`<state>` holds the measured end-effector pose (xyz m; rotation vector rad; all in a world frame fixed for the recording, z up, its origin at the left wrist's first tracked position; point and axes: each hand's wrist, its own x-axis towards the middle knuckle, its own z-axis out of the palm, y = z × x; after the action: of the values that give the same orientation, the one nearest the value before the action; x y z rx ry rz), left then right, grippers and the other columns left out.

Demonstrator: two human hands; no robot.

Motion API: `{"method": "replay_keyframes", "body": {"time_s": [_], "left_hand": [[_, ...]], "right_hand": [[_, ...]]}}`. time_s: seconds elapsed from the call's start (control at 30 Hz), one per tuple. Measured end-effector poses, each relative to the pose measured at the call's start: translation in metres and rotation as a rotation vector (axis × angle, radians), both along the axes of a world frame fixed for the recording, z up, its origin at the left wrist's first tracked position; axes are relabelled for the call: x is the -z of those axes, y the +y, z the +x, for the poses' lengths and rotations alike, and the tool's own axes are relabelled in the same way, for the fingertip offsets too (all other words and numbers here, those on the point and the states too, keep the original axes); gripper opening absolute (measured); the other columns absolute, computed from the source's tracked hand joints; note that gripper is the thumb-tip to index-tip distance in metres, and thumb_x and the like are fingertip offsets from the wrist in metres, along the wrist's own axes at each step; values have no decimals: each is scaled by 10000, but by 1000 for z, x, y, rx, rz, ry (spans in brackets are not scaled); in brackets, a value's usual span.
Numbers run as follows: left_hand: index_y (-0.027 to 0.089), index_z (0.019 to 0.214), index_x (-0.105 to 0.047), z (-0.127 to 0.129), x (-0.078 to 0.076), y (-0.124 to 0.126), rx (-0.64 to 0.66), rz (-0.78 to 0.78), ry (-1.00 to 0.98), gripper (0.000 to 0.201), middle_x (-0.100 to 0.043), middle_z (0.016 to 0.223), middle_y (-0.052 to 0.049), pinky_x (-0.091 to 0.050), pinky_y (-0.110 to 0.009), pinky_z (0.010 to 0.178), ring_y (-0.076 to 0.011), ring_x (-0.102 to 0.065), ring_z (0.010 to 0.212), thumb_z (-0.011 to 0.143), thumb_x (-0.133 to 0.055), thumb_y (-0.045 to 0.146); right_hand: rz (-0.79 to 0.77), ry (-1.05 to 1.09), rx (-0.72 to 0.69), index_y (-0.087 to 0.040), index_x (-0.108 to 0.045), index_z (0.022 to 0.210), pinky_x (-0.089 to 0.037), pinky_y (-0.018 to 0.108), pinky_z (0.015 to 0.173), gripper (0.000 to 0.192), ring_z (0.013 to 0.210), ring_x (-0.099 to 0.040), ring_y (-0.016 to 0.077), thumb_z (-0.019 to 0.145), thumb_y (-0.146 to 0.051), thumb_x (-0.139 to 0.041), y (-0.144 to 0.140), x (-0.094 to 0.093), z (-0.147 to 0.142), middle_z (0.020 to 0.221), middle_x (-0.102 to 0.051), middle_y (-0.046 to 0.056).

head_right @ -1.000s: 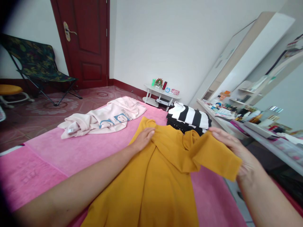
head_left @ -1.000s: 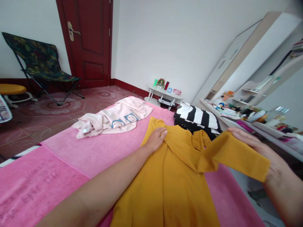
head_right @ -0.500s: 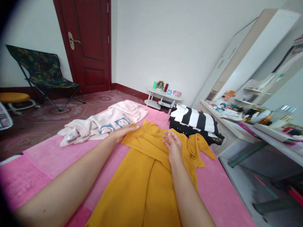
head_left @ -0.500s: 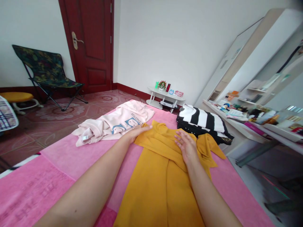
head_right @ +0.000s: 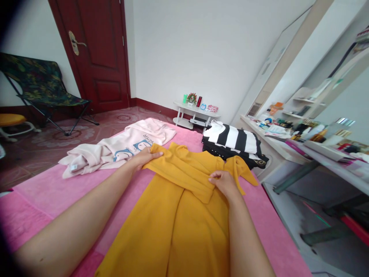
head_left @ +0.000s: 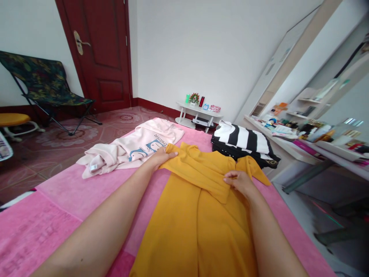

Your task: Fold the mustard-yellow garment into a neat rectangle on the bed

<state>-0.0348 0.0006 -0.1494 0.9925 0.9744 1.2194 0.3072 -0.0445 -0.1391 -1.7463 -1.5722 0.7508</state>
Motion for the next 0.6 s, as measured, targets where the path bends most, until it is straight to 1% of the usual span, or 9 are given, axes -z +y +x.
{"method": "replay_keyframes", "body": {"time_s": [0.07, 0.1, 0.13, 0.2, 0.27, 0.3, 0.37, 0.43, 0.6], "left_hand": [[119, 864, -691, -2, -9, -2, 67, 31, -41, 348, -718, 806, -111, -562, -329, 647, -237, -687, 692, 584, -817, 284], [119, 892, -686, -4, -14, -3, 88, 54, -74, 362, -718, 827, -107, -563, -314, 665, -227, -688, 715, 603, -809, 299], [117, 911, -680, -7, -19, -3, 73, 80, -124, 371, -717, 833, -102, -564, -303, 672, -219, -688, 724, 615, -803, 303], [113, 931, -666, -15, -25, 0, 0, 118, -229, 368, -713, 820, -89, -565, -293, 666, -206, -686, 717, 633, -788, 290], [110, 919, -654, -25, -26, 4, -127, 122, -292, 332, -707, 790, -76, -566, -285, 641, -190, -679, 675, 645, -768, 258], [109, 902, -648, -30, -24, 7, -201, 116, -303, 304, -703, 776, -69, -563, -277, 626, -178, -672, 650, 648, -757, 235], [108, 857, -636, -39, -16, 13, -333, 91, -313, 244, -694, 749, -57, -556, -258, 602, -155, -655, 606, 647, -735, 188], [113, 825, -627, -45, -8, 18, -414, 57, -310, 207, -686, 734, -48, -550, -252, 588, -148, -646, 590, 642, -715, 157], [122, 796, -638, -43, 0, 21, -614, 62, -139, 189, -680, 728, -50, -544, -267, 578, -174, -652, 623, 624, -710, 153]], "right_hand": [[77, 45, 67, -167, -649, 650, -443, 256, 488, 177, 492, -521, 129, 589, -326, -697, 1, -5, -9, 545, -593, 6], [150, 96, 104, -171, -646, 687, -473, 268, 523, 186, 523, -554, 142, 611, -336, -687, 1, -8, -16, 585, -613, 16], [241, 157, 127, -174, -647, 744, -506, 283, 587, 206, 601, -602, 160, 631, -344, -678, 1, -12, -24, 683, -651, 37], [418, 280, 114, -188, -639, 917, -530, 311, 763, 310, 877, -648, 198, 654, -348, -670, 3, -15, -40, 1036, -654, 86], [498, 335, 52, -210, -591, 1086, -500, 333, 890, 449, 1116, -570, 219, 663, -338, -669, 4, -14, -51, 1325, -497, 96], [491, 325, 24, -211, -573, 1126, -487, 347, 919, 486, 1162, -540, 226, 665, -333, -668, 6, -11, -53, 1365, -459, 99], [432, 245, -15, -191, -600, 1096, -470, 382, 942, 436, 1129, -558, 230, 685, -329, -648, 8, -3, -52, 1281, -541, 108], [365, 172, -69, -172, -652, 988, -460, 405, 943, 317, 1033, -601, 225, 715, -327, -612, 9, 4, -49, 1100, -649, 97], [251, 119, -172, -174, -697, 903, -490, 373, 830, 275, 859, -624, 204, 713, -361, -632, 4, 8, -49, 920, -696, 62]]}}
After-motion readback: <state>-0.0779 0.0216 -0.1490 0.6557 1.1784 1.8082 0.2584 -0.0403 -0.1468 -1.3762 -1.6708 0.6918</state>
